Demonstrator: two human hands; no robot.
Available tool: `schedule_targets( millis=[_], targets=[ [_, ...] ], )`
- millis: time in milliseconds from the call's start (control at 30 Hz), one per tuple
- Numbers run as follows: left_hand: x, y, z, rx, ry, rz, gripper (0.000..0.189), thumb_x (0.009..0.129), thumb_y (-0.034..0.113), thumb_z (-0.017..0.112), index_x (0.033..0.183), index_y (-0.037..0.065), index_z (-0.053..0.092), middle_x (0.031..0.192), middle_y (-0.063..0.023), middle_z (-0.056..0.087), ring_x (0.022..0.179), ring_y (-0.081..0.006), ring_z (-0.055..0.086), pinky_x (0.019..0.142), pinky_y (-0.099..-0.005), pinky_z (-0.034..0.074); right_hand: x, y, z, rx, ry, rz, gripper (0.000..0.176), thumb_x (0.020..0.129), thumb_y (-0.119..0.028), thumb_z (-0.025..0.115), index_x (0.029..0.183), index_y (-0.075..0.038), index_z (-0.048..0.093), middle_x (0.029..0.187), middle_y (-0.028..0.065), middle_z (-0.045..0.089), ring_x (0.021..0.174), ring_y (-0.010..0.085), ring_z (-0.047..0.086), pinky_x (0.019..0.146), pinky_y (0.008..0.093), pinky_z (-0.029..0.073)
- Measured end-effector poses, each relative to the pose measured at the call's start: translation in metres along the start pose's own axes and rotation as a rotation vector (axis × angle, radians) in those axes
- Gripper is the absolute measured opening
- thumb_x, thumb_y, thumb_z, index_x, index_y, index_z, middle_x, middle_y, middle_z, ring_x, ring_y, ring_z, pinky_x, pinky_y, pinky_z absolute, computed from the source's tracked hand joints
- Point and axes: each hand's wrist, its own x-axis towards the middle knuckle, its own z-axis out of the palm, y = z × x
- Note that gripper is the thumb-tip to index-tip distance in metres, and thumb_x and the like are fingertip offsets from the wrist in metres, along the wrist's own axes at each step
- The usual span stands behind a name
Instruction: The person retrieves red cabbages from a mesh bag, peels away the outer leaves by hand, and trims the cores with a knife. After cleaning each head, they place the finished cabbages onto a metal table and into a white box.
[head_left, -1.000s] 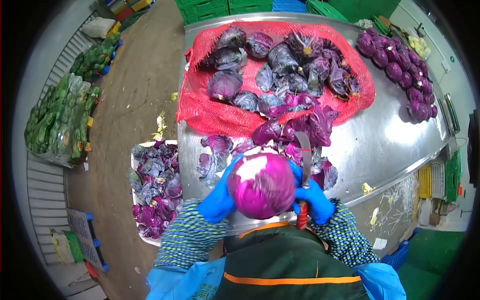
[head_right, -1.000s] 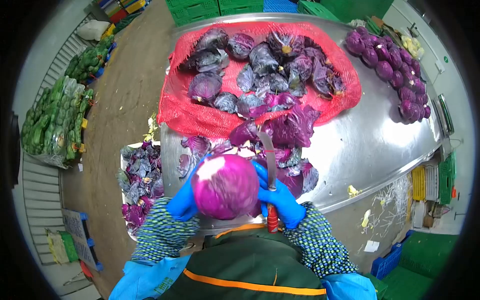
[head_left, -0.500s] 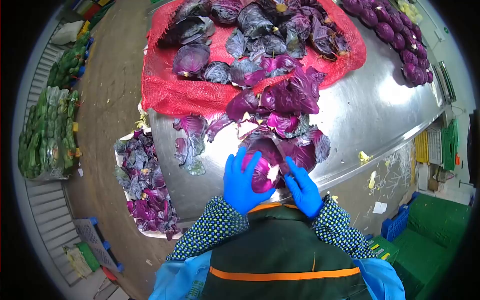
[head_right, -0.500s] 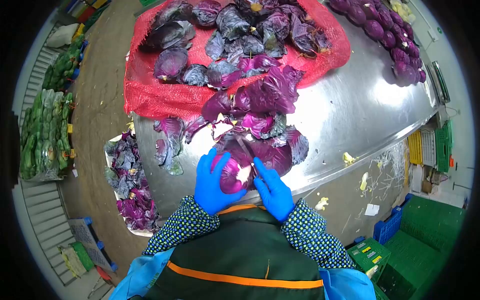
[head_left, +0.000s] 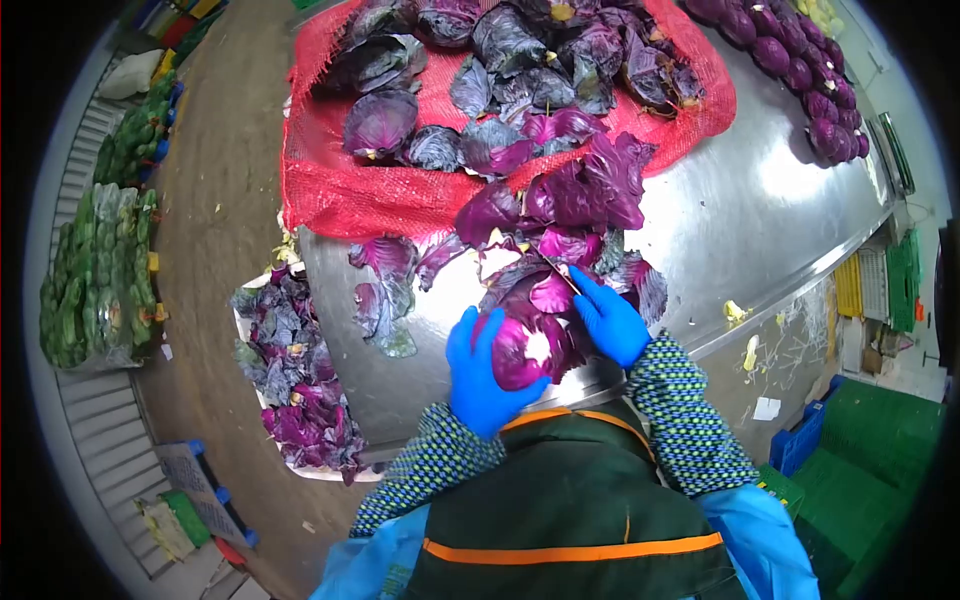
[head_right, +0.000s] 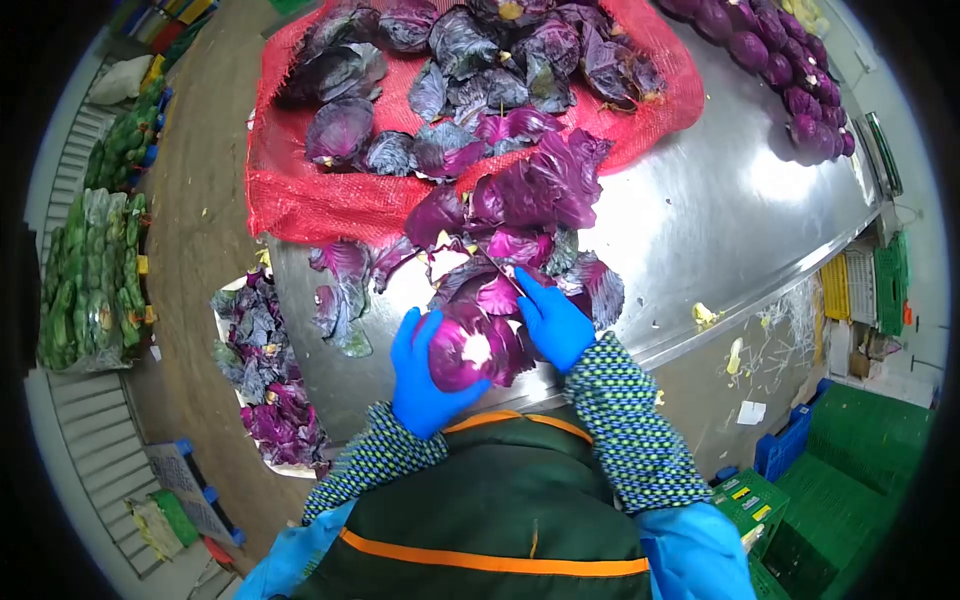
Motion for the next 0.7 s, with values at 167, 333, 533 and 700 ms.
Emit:
schedule_targets(
  millis=[167, 333, 533, 700],
  targets=[
    [-0.014, -0.025, -0.007, -0.242, 0.067, 0.031, 0.105, 0.054, 0.032, 0.085, 0.136, 0.001, 0.028, 0.136, -0.0217, 0.024, 0.127, -0.0357, 0.027, 0.106, -0.0447, 0.026, -0.002, -0.032, 0.015, 0.528, 0.047, 0.633, 0.055, 0.080, -0.031, 0.069, 0.121, -0.002, 0.048, 0.082, 0.0054, 0.056, 0.075, 0.0138, 0.053, 0.072, 0.0302, 0.046],
    [-0.044, -0.025, -0.032, -0.129, -0.081, -0.057, 0.096, 0.062, 0.030, 0.082, 0.135, 0.000, 0.029, 0.125, -0.0186, 0.033, 0.118, -0.0332, 0.037, 0.101, -0.0414, 0.033, 0.041, -0.072, 0.001, 0.630, 0.155, 0.459, 0.033, 0.084, -0.024, 0.063, 0.107, -0.003, 0.053, 0.081, 0.0060, 0.059, 0.060, 0.0104, 0.054, 0.056, 0.0245, 0.045],
    [-0.032, -0.037, -0.044, -0.245, -0.125, -0.257, 0.085, 0.066, 0.029, 0.079, 0.132, 0.002, 0.033, 0.117, -0.0207, 0.040, 0.110, -0.0335, 0.045, 0.096, -0.0410, 0.039, 0.008, -0.063, -0.001, 0.337, -0.305, 0.393, 0.058, 0.085, -0.034, 0.061, 0.132, -0.005, 0.043, 0.083, 0.0054, 0.056, 0.064, 0.0085, 0.051, 0.059, 0.0232, 0.046],
    [-0.014, -0.030, -0.070, -0.238, -0.380, -0.404, 0.086, 0.064, 0.040, 0.075, 0.128, 0.000, 0.034, 0.115, -0.0248, 0.044, 0.101, -0.0348, 0.054, 0.087, -0.0396, 0.046, -0.031, -0.066, 0.039, 0.590, -0.409, 0.656, 0.053, 0.079, -0.034, 0.068, 0.121, -0.005, 0.053, 0.085, 0.0043, 0.058, 0.062, 0.0075, 0.052, 0.047, 0.0226, 0.045]
  ],
)
